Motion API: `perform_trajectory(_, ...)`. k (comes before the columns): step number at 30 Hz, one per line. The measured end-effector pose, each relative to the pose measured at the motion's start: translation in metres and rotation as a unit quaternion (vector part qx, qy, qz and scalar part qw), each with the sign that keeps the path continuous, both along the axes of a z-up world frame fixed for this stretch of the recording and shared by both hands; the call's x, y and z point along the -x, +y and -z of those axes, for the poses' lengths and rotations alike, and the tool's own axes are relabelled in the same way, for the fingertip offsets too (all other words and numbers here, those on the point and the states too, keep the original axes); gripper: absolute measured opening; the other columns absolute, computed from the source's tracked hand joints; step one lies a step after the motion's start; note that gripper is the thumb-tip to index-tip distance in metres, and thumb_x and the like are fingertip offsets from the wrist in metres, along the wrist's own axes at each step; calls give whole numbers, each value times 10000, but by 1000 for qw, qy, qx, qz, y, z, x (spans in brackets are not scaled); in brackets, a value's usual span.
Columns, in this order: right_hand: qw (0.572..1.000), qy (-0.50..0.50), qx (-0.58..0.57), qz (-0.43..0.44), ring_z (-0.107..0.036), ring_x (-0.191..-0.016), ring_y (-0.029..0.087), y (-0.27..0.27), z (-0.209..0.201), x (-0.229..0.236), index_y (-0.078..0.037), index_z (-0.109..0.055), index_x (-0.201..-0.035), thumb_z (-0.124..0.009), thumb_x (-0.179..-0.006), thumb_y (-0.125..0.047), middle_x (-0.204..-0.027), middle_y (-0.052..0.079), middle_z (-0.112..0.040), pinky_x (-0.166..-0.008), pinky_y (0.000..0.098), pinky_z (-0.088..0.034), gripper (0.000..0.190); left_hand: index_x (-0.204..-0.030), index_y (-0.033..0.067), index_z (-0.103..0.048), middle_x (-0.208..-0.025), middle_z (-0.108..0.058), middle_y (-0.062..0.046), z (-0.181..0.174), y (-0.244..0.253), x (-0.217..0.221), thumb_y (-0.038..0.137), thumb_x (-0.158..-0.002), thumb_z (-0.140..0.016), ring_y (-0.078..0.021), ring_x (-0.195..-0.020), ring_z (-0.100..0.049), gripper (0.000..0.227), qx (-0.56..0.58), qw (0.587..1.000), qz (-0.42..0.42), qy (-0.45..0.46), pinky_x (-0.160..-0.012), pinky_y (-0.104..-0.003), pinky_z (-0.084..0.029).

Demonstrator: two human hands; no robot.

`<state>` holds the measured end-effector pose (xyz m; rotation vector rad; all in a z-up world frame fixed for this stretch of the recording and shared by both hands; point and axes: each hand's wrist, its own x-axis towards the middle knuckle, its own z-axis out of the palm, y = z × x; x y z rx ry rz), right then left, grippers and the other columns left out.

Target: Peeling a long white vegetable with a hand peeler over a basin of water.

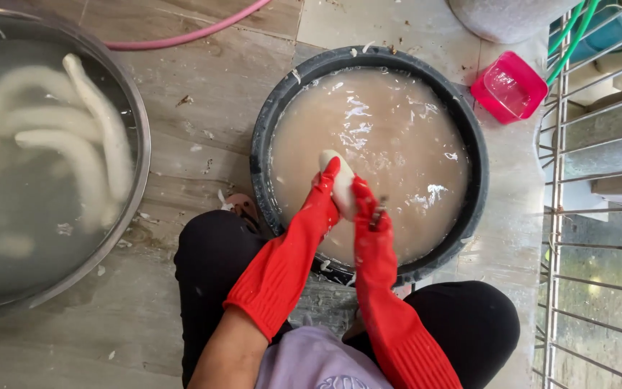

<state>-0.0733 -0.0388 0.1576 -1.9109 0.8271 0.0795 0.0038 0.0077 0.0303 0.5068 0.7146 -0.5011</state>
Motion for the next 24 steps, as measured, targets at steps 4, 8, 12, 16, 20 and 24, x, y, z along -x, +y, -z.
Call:
perform_trajectory(4, 958, -120, -202, 163, -507, -565, 184, -19, 15, 6, -227, -707, -1222, -625, -991, -339, -894, 68, -705, -483, 262, -436, 270, -1537, 279, -177, -1342, -619, -232, -60, 12, -6, 294, -821, -878, -454, -1130, -677, 1002, 22, 997, 11, -72, -879, -637, -568)
perform_trajectory(8, 831, -168, -476, 233, -669, -1078, 555, -19, -5, 4, 6, -508, -1372, -617, -972, -91, -1259, 299, -618, -862, 637, -588, 426, -1505, 237, -347, -1255, -694, -155, -26, 0, -25, 307, -716, -988, -333, -1069, -739, 1020, -94, 970, 58, -215, -928, -517, -607)
perform_trajectory(12, 832, -179, -515, 99, -728, -981, 487, -76, 137, 4, -73, -511, -1442, -623, -999, -150, -1188, 297, -653, -787, 509, -669, 463, -1381, 292, -511, -1057, -787, -41, -52, 1, -34, 494, -677, -974, -199, -903, -796, 866, -227, 941, 144, -206, -854, -429, -626)
perform_trajectory(16, 844, -135, -509, 103, -715, -718, 363, -74, 155, 2, -67, -505, -1364, -668, -968, -175, -958, 254, -643, -561, 309, -595, 441, -1258, 92, -500, -912, -796, -118, -122, 17, -22, 563, -894, -667, -218, -880, -793, 618, -282, 925, 86, -241, -989, -347, -557)
perform_trajectory(20, 889, -45, -448, 87, -640, -524, 284, -65, 135, -14, -66, -526, -1161, -643, -967, -330, -782, 196, -580, -406, 223, -495, 347, -997, 148, -664, -842, -786, -79, -100, 15, -27, 440, -1040, -526, -207, -838, -782, 325, -375, 868, 22, -324, -979, -346, -550)
perform_trajectory(24, 937, 54, -342, -39, -580, -449, 286, -71, 156, -34, -66, -529, -986, -572, -943, -476, -656, 173, -537, -379, 262, -484, 415, -842, 144, -667, -771, -763, -83, -57, 12, -33, 471, -1069, -489, -206, -794, -765, 435, -325, 875, 12, -358, -962, -342, -542)
